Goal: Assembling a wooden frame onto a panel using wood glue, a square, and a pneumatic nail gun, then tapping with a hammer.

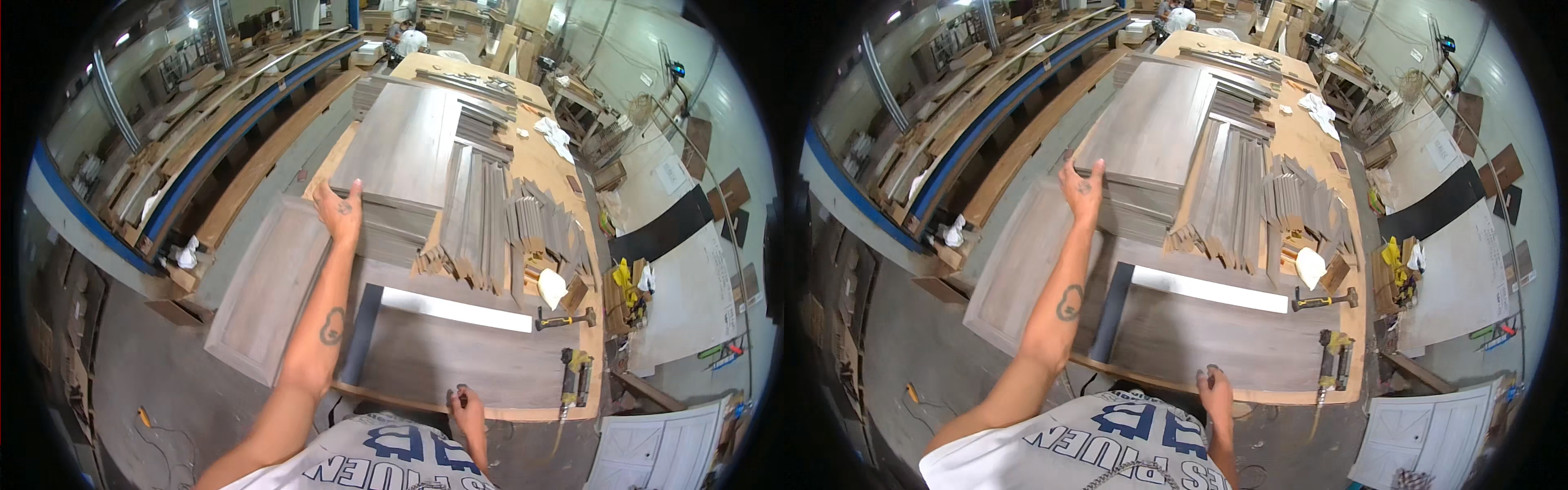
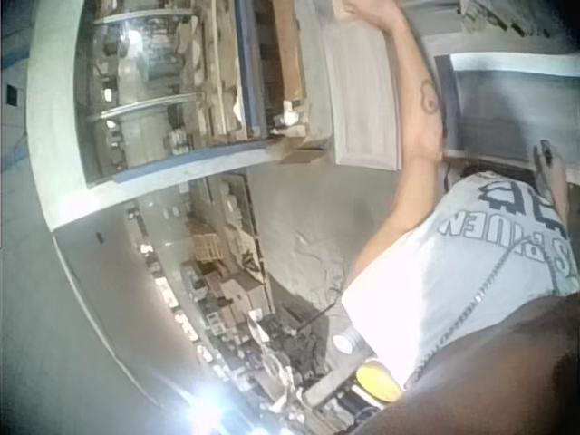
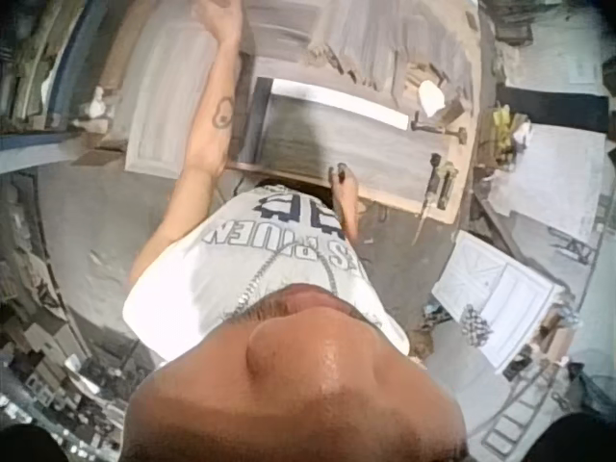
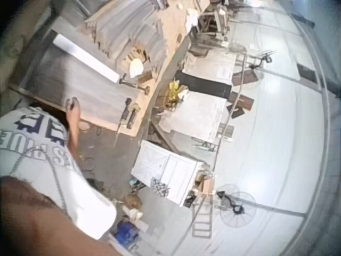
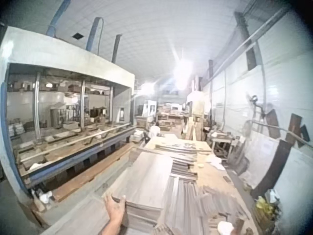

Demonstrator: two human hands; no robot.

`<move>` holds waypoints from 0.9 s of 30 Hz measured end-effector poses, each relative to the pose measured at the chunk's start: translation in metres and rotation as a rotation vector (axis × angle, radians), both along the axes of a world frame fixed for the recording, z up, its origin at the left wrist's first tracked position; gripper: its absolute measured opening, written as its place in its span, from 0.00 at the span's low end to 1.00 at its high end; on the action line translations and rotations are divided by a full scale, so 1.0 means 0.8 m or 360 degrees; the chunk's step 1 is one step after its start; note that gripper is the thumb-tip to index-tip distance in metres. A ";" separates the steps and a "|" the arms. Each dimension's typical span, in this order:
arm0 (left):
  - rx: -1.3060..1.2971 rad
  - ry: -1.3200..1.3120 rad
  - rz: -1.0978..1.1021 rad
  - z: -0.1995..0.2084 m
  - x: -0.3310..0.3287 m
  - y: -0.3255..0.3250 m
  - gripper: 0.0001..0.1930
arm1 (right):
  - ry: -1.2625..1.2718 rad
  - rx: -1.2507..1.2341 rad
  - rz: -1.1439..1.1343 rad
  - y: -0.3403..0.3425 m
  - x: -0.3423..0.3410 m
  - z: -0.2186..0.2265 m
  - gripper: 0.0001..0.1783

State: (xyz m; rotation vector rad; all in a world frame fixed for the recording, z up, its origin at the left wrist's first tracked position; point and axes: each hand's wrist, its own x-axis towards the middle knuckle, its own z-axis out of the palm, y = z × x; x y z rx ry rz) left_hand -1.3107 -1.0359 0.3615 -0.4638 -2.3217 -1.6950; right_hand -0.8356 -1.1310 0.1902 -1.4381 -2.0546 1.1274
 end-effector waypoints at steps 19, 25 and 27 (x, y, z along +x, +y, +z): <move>0.0400 -0.0571 -0.0279 -0.012 0.036 -0.068 0.32 | 0.1047 -0.0731 0.0091 0.260 -0.325 0.247 0.15; 0.1371 -0.1227 -0.0679 -0.007 0.079 -0.119 0.16 | 0.1209 -0.0997 0.0238 0.180 -0.307 0.231 0.10; 0.1344 -0.1365 -0.0814 -0.020 0.085 -0.130 0.18 | 0.1131 -0.1086 0.0458 0.142 -0.306 0.219 0.09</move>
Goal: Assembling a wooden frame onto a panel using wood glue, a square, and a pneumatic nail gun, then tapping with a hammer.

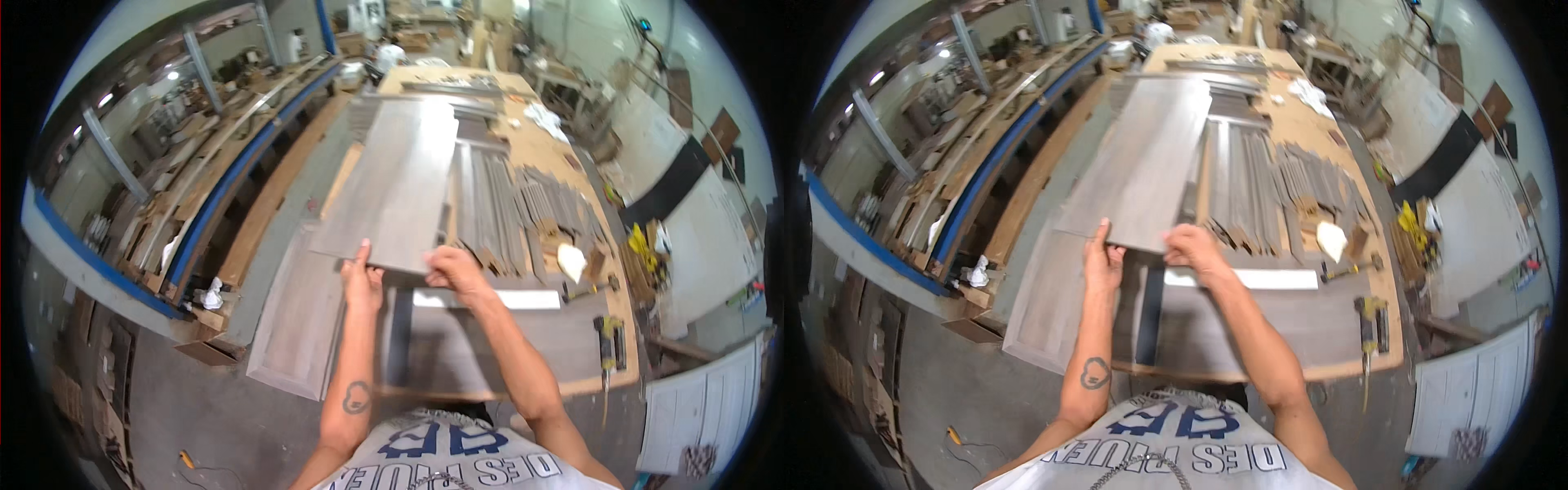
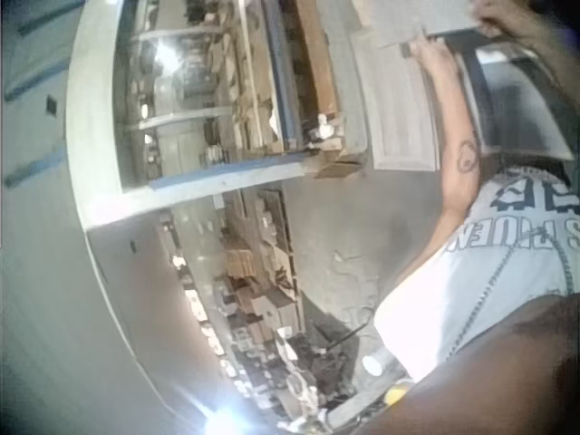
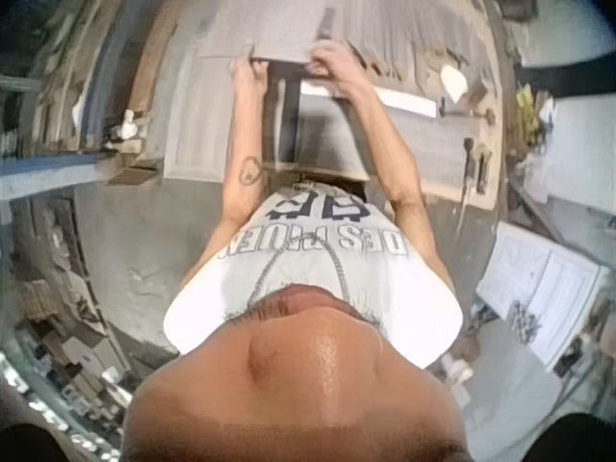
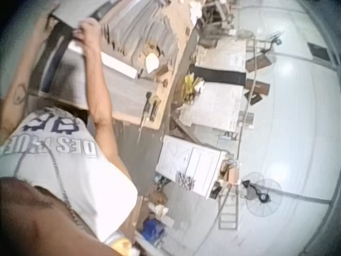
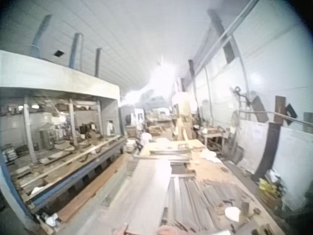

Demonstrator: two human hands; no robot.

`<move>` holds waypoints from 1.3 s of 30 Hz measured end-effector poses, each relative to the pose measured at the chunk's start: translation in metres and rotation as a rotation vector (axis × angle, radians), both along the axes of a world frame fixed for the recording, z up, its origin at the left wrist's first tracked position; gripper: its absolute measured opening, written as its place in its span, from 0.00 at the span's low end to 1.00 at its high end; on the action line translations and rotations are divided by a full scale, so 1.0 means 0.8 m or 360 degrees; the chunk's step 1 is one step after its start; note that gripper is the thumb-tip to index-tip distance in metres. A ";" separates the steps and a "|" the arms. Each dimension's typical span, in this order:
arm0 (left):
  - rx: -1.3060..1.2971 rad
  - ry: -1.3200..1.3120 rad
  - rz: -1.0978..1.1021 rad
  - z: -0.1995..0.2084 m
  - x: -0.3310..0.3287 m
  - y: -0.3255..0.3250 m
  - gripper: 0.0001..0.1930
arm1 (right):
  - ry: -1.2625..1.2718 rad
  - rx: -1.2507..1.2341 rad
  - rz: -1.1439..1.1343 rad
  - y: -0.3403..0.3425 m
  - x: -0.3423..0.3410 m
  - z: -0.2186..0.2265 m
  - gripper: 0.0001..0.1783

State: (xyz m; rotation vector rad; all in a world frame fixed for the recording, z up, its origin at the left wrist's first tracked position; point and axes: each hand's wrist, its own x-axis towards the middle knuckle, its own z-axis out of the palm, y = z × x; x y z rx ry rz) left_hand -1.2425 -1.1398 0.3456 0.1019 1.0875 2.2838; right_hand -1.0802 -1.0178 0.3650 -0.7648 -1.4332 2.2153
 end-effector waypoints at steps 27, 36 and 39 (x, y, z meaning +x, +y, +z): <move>-0.0371 0.0141 -0.0691 0.029 -0.023 0.092 0.35 | -0.0249 -0.0495 -0.0337 -0.081 0.275 -0.147 0.18; -0.1060 0.0419 -0.0151 0.041 -0.061 0.132 0.40 | -0.0463 0.0243 -0.0609 0.146 0.253 -0.197 0.15; -0.0794 0.0442 -0.0029 0.028 0.002 0.150 0.38 | -0.0784 0.1329 -0.0997 0.234 0.224 -0.235 0.24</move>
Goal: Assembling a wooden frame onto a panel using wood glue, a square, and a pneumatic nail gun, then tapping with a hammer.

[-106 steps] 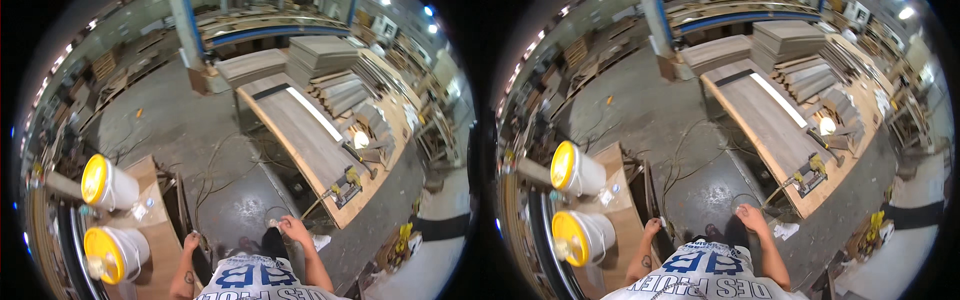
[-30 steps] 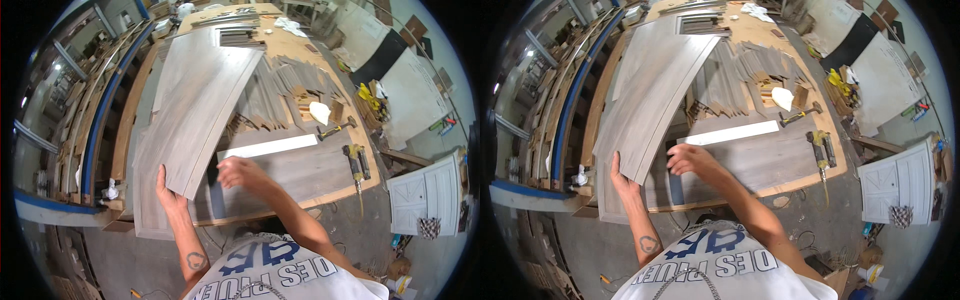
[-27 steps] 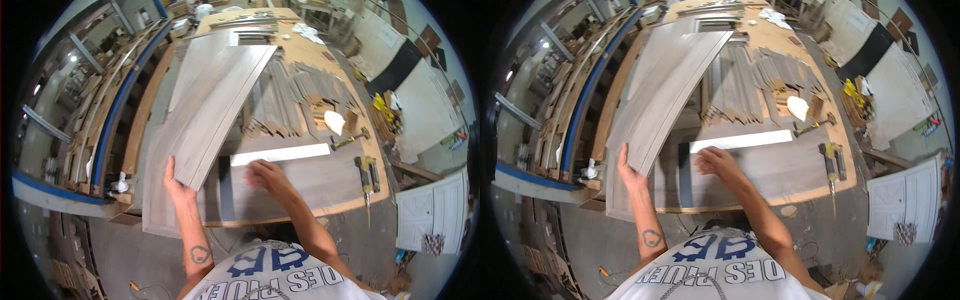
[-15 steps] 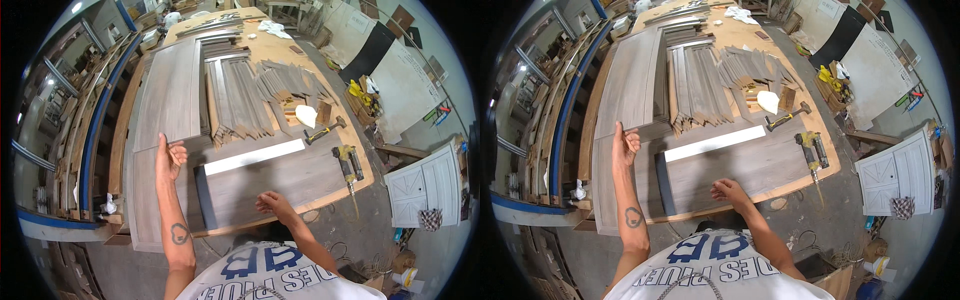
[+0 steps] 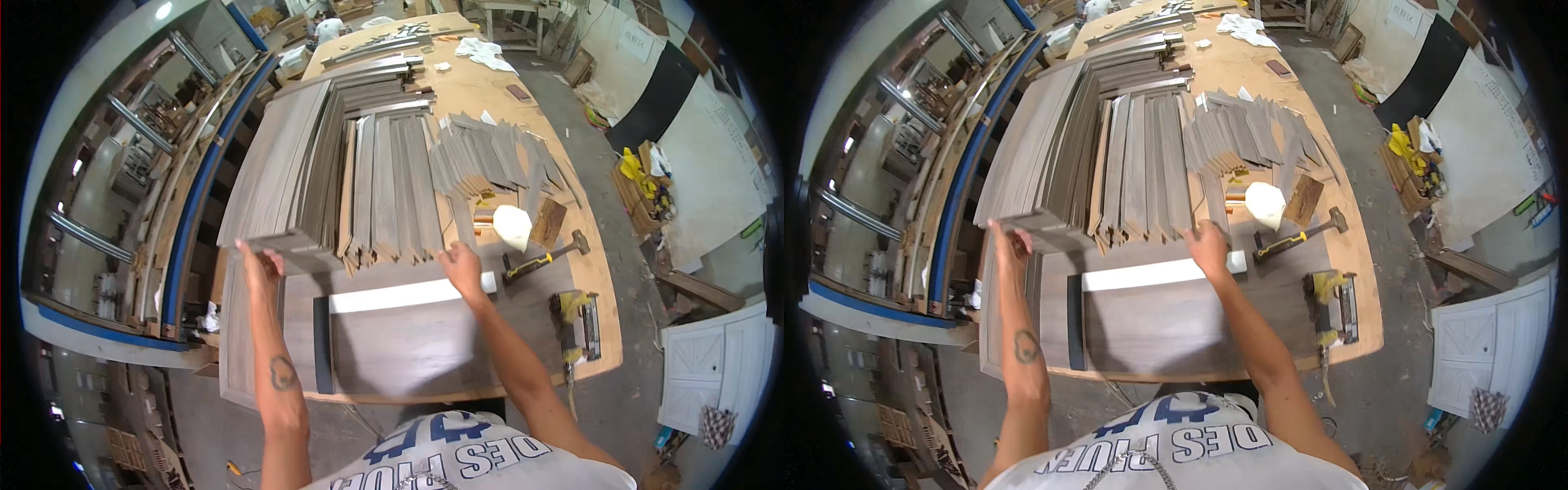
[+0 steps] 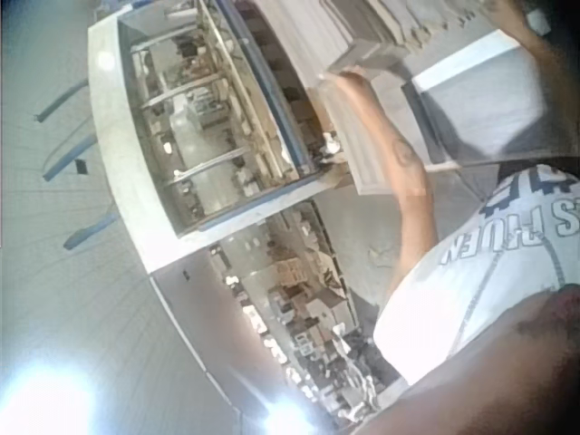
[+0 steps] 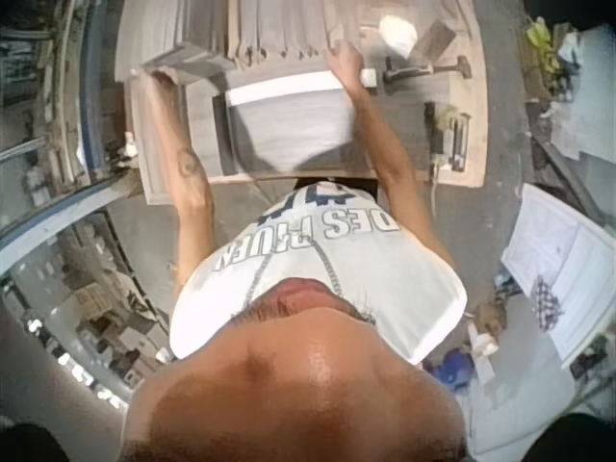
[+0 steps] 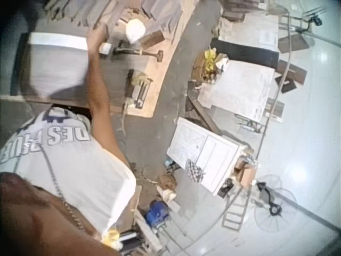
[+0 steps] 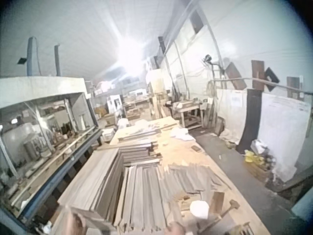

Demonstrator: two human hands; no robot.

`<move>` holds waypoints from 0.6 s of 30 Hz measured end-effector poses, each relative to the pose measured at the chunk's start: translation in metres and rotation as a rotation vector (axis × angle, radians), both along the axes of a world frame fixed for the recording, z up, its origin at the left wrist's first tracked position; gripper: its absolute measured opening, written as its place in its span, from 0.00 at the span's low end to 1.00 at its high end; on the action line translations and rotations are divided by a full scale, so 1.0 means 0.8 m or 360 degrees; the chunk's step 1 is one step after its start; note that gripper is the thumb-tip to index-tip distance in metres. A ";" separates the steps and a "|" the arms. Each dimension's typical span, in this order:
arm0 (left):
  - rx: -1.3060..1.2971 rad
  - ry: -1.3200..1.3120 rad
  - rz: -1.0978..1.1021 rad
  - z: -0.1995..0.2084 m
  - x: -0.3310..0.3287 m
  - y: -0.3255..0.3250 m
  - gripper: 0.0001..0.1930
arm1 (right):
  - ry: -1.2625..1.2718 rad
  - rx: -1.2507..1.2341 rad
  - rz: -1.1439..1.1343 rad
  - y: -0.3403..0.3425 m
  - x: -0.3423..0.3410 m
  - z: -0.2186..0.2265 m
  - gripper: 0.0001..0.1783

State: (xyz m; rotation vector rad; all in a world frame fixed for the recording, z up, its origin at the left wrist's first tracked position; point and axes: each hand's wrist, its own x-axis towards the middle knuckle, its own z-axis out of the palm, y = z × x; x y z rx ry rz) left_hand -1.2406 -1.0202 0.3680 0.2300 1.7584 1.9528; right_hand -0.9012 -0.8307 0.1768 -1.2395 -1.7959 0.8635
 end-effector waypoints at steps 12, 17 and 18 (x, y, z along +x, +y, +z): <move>-0.0662 0.0644 -0.1066 -0.068 0.283 0.242 0.24 | -0.0470 -0.0300 0.0539 0.050 -0.018 0.039 0.20; -0.0755 0.0785 -0.1397 -0.106 0.357 0.400 0.25 | -0.0171 -0.0376 0.0471 0.070 -0.026 0.003 0.24; -0.0776 0.0754 -0.1339 -0.119 0.366 0.419 0.24 | -0.0126 -0.0547 0.0687 0.071 -0.033 0.004 0.25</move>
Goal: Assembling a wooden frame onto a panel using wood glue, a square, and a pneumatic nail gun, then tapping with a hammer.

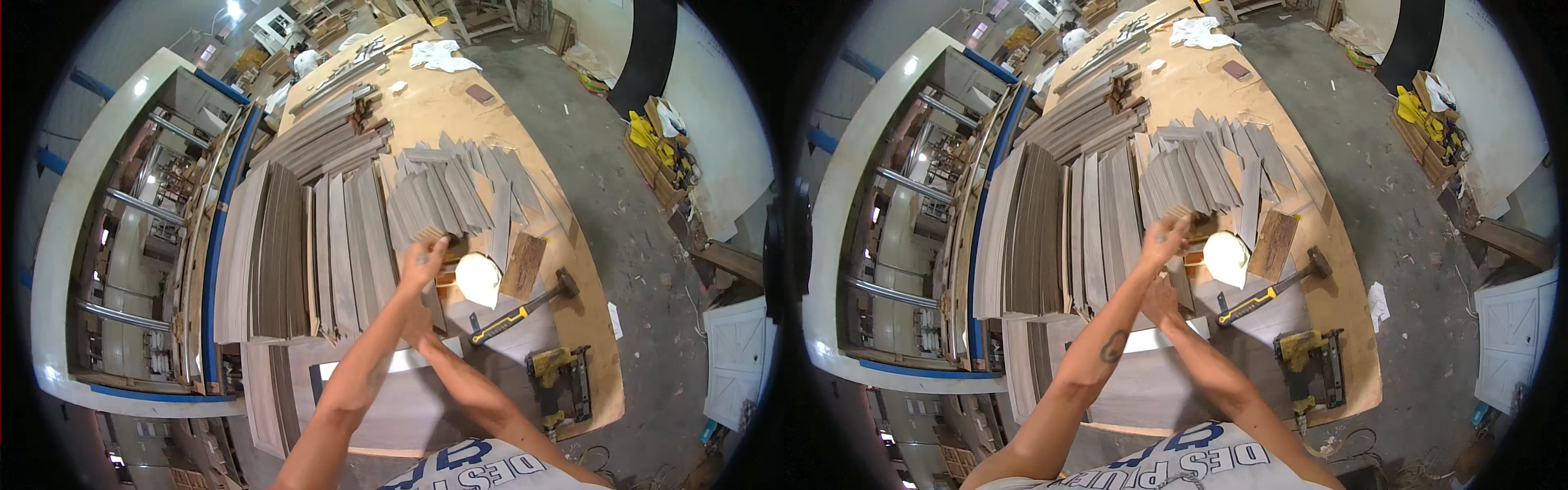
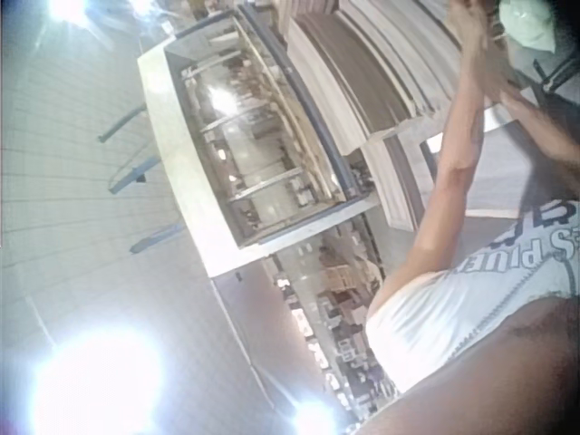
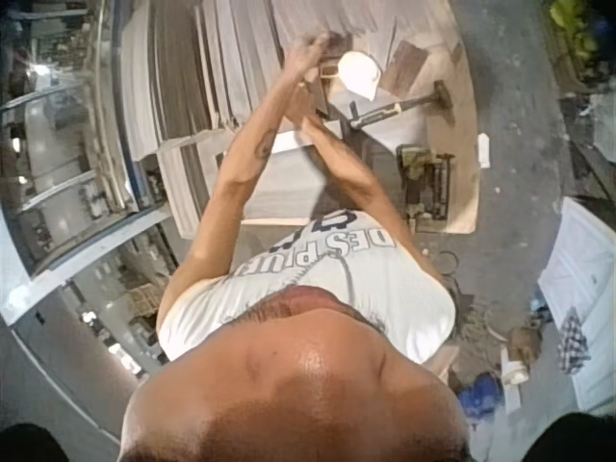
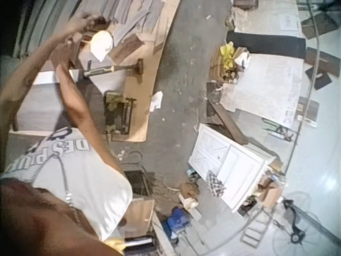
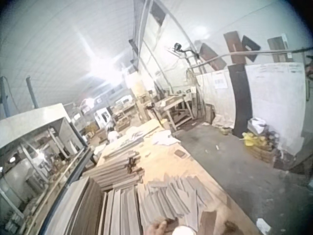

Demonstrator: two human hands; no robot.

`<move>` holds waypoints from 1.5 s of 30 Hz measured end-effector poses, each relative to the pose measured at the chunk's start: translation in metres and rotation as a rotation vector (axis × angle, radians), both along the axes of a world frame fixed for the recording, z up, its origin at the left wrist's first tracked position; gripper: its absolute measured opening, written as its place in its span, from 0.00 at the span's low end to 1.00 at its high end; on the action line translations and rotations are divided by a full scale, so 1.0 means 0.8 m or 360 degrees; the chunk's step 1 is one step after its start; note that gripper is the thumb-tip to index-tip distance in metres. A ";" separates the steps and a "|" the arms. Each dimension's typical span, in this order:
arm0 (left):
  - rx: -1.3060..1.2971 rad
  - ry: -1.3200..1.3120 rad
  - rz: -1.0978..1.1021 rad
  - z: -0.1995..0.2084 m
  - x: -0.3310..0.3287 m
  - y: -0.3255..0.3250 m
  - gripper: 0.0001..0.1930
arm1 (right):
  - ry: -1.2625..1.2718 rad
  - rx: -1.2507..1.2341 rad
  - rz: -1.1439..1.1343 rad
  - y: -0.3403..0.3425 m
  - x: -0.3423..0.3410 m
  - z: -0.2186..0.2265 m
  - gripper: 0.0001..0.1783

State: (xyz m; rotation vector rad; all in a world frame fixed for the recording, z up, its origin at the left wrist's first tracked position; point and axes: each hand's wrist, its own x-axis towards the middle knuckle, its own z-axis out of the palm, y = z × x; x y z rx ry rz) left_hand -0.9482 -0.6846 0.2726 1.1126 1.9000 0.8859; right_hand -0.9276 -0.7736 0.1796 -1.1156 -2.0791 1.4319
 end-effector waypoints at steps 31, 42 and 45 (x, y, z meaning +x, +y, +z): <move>-0.0264 -0.1313 0.0571 -0.047 -0.016 -0.620 0.16 | 0.0945 -0.1364 0.0266 -0.093 0.161 0.068 0.41; 0.0404 0.1025 -0.0435 -0.085 -0.026 -0.536 0.29 | 0.0774 -0.0777 -0.0486 -0.303 0.245 0.195 0.21; 0.0419 0.0921 -0.0670 -0.114 0.015 -0.514 0.34 | 0.1038 -0.0270 -0.1091 -0.337 0.251 0.210 0.17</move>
